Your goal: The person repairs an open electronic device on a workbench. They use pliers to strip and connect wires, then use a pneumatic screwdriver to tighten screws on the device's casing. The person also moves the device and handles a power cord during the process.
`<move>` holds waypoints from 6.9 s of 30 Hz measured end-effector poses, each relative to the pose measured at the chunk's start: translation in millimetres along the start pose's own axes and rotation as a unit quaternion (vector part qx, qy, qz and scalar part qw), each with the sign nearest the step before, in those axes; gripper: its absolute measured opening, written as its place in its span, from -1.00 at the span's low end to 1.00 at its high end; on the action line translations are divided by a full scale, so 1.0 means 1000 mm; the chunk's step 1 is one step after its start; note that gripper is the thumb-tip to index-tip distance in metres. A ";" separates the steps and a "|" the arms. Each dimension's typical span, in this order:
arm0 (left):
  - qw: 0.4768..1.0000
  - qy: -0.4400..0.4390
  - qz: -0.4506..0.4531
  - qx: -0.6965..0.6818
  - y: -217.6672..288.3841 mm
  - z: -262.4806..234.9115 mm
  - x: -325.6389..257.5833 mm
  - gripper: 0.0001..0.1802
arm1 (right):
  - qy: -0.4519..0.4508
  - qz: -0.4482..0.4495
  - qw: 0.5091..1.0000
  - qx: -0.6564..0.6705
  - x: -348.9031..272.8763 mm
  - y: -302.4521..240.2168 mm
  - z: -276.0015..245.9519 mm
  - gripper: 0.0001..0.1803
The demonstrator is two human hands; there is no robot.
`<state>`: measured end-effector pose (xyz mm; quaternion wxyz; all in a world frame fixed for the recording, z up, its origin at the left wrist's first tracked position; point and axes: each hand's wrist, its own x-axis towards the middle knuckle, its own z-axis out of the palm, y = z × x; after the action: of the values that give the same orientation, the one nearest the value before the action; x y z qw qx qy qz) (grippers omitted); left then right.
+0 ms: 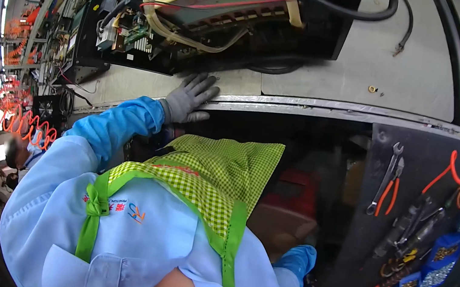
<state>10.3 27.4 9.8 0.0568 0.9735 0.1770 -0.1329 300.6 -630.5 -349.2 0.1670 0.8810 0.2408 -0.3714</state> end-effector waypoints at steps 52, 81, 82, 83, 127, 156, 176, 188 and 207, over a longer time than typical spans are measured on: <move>0.902 0.376 -0.196 -0.084 -0.035 0.100 -0.001 -0.65 | 0.602 -0.053 0.739 0.297 -0.145 0.037 -0.417 -0.69; 0.684 0.548 -0.398 -0.269 -0.070 0.096 -0.041 -0.43 | 0.387 0.030 0.860 0.332 -0.033 0.186 -0.444 -0.58; 0.735 0.525 -0.388 -0.184 -0.086 0.104 -0.049 -0.27 | 0.398 0.089 0.830 0.381 -0.042 0.202 -0.438 -0.56; 0.735 0.490 -0.395 -0.253 -0.081 0.095 -0.061 -0.16 | 0.304 0.025 0.796 0.522 -0.086 0.162 -0.456 -0.55; 0.670 0.537 -0.386 -0.336 -0.061 0.067 -0.006 -0.35 | 0.183 -0.468 0.848 -0.168 -0.230 -0.562 -0.468 -0.42; 0.680 0.525 -0.379 -0.344 -0.064 0.069 -0.008 -0.30 | 0.338 -0.555 0.754 -0.091 -0.222 -0.574 -0.462 -0.61; 0.672 0.509 -0.394 -0.365 -0.051 0.047 -0.011 -0.39 | 0.187 -0.601 0.777 0.024 -0.204 -0.504 -0.439 -0.52; 0.669 0.520 -0.386 -0.365 -0.050 0.044 -0.008 -0.43 | 0.224 -0.676 0.698 0.076 -0.204 -0.482 -0.458 -0.55; 0.689 0.507 -0.405 -0.322 -0.066 0.073 -0.005 -0.32 | 0.370 0.150 0.904 0.150 -0.110 0.127 -0.415 -0.41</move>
<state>-35.9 75.3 -63.1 0.2087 0.6481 0.5882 0.4364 542.0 -572.5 24.0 -0.0148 0.9955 0.0913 -0.0212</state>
